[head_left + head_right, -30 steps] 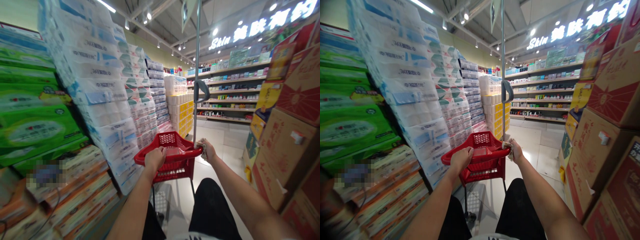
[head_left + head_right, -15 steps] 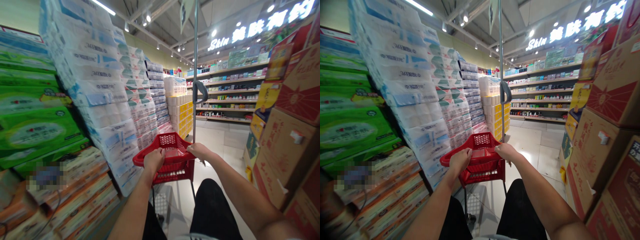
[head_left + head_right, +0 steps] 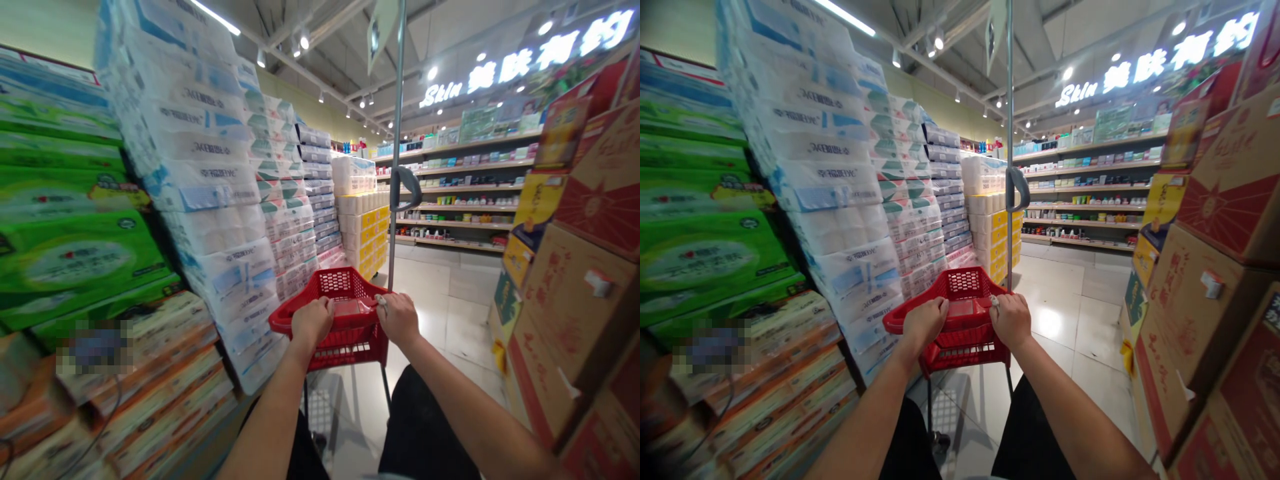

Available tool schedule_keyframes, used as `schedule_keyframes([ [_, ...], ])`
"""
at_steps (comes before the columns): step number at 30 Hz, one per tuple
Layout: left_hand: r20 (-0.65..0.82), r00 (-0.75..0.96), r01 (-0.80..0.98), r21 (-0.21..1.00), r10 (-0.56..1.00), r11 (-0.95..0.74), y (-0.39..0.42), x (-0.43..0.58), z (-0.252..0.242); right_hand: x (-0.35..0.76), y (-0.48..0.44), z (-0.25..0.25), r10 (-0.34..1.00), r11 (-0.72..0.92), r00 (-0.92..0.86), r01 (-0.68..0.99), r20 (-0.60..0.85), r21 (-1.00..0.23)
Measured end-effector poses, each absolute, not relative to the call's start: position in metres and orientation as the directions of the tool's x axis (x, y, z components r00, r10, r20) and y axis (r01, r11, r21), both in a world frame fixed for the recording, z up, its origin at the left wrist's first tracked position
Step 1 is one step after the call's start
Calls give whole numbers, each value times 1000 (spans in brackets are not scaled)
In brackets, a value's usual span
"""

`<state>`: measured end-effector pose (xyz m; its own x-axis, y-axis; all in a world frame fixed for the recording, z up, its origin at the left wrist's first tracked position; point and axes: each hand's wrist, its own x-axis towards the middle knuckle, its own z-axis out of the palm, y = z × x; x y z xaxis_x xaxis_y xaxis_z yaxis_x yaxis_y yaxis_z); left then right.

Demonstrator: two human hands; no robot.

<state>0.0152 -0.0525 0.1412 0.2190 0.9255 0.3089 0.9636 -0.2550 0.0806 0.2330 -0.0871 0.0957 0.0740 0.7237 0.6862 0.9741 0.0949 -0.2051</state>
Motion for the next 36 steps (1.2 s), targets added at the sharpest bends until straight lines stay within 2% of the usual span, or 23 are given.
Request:
schedule_keyframes([
  [2,300,217,963,88,929,-253,-53,16,141,233,-79,117,887,18,65,984,458,-176],
  [4,296,212,964,94,931,-249,-55,18,142,233,-70,139,976,46,-19,992,218,-119],
  [6,298,208,965,95,931,-246,-57,19,142,232,-64,153,994,42,-31,994,109,-98],
  [7,299,205,966,94,932,-242,-58,20,142,231,-64,154,994,31,-20,994,103,-104],
  [9,296,198,967,96,934,-236,-60,22,143,227,-68,144,979,-10,38,990,199,-141],
  [11,292,193,968,99,937,-231,-61,23,144,224,-78,124,909,-4,78,984,409,-180],
  [13,295,194,967,102,936,-233,-61,23,144,220,-88,101,764,105,29,980,644,-169],
  [15,298,198,966,102,934,-237,-60,24,144,218,-94,88,642,200,-12,968,766,-153],
  [16,299,201,966,100,933,-240,-60,25,144,216,-94,88,630,211,-9,964,777,-160],
  [18,294,201,966,99,934,-239,-60,26,145,215,-91,98,717,147,36,968,696,-201],
  [21,284,199,966,102,938,-236,-61,29,146,215,-79,124,908,-14,113,970,403,-241],
  [23,276,199,967,103,940,-235,-62,31,147,216,-73,132,944,-65,140,967,298,-246],
  [24,272,201,966,102,941,-236,-63,32,147,217,-73,131,936,-66,147,966,319,-249],
  [26,271,202,967,96,941,-236,-63,34,147,218,-76,116,868,9,114,970,483,-244],
  [28,280,199,969,87,939,-231,-62,35,145,218,-83,95,719,163,25,965,694,-204],
  [30,291,196,970,80,936,-228,-60,36,144,217,-89,78,586,269,-21,948,810,-171],
  [31,296,196,970,79,935,-229,-59,36,143,216,-91,74,554,289,-20,942,832,-170],
  [33,302,202,969,77,932,-235,-58,36,142,213,-92,77,581,259,13,945,814,-200],
  [36,308,207,967,78,929,-241,-57,37,142,210,-87,104,761,132,58,961,646,-241],
])
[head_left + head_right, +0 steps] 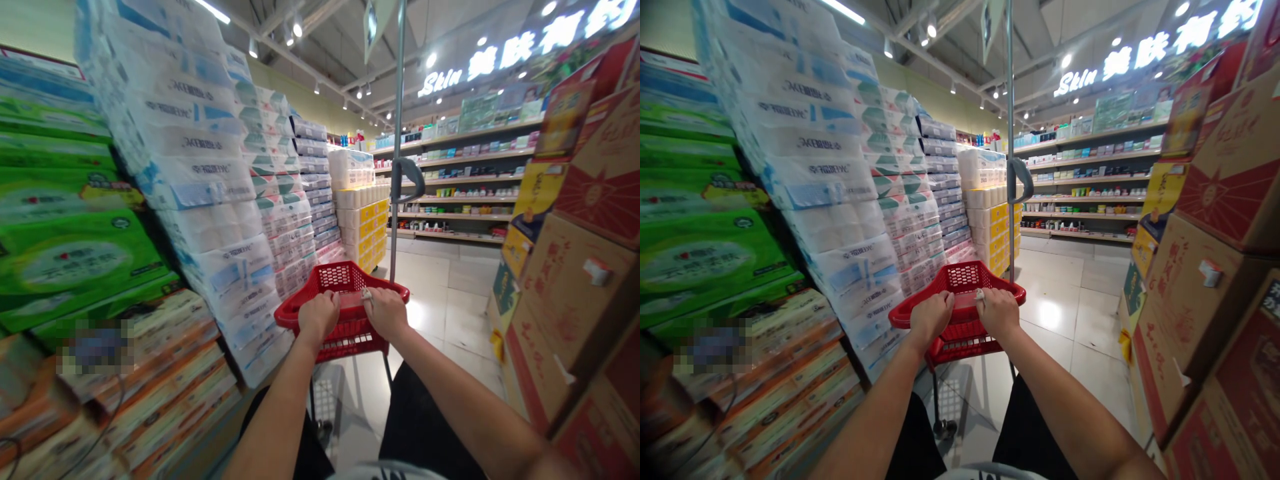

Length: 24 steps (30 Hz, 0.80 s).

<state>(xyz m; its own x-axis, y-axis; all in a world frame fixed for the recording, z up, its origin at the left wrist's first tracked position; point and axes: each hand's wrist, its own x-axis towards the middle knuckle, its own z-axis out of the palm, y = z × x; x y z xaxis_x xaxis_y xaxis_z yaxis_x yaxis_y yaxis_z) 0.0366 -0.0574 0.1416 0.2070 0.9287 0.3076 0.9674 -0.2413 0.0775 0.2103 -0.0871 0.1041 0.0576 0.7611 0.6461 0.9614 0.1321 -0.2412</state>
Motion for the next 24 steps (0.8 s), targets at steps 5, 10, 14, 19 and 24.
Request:
schedule_keyframes([
  [5,288,218,965,76,933,-249,-60,37,144,211,-75,137,943,-17,98,969,319,-245],
  [10,279,206,968,80,938,-236,-62,37,145,211,-83,105,768,155,4,969,641,-193],
  [14,301,201,968,82,932,-236,-60,37,142,212,-92,72,547,347,-120,933,829,-93],
  [19,317,210,965,85,925,-248,-58,37,141,204,-89,94,694,211,2,955,720,-206],
  [24,262,204,969,86,943,-233,-62,38,146,198,-73,141,945,-21,107,963,309,-269],
])
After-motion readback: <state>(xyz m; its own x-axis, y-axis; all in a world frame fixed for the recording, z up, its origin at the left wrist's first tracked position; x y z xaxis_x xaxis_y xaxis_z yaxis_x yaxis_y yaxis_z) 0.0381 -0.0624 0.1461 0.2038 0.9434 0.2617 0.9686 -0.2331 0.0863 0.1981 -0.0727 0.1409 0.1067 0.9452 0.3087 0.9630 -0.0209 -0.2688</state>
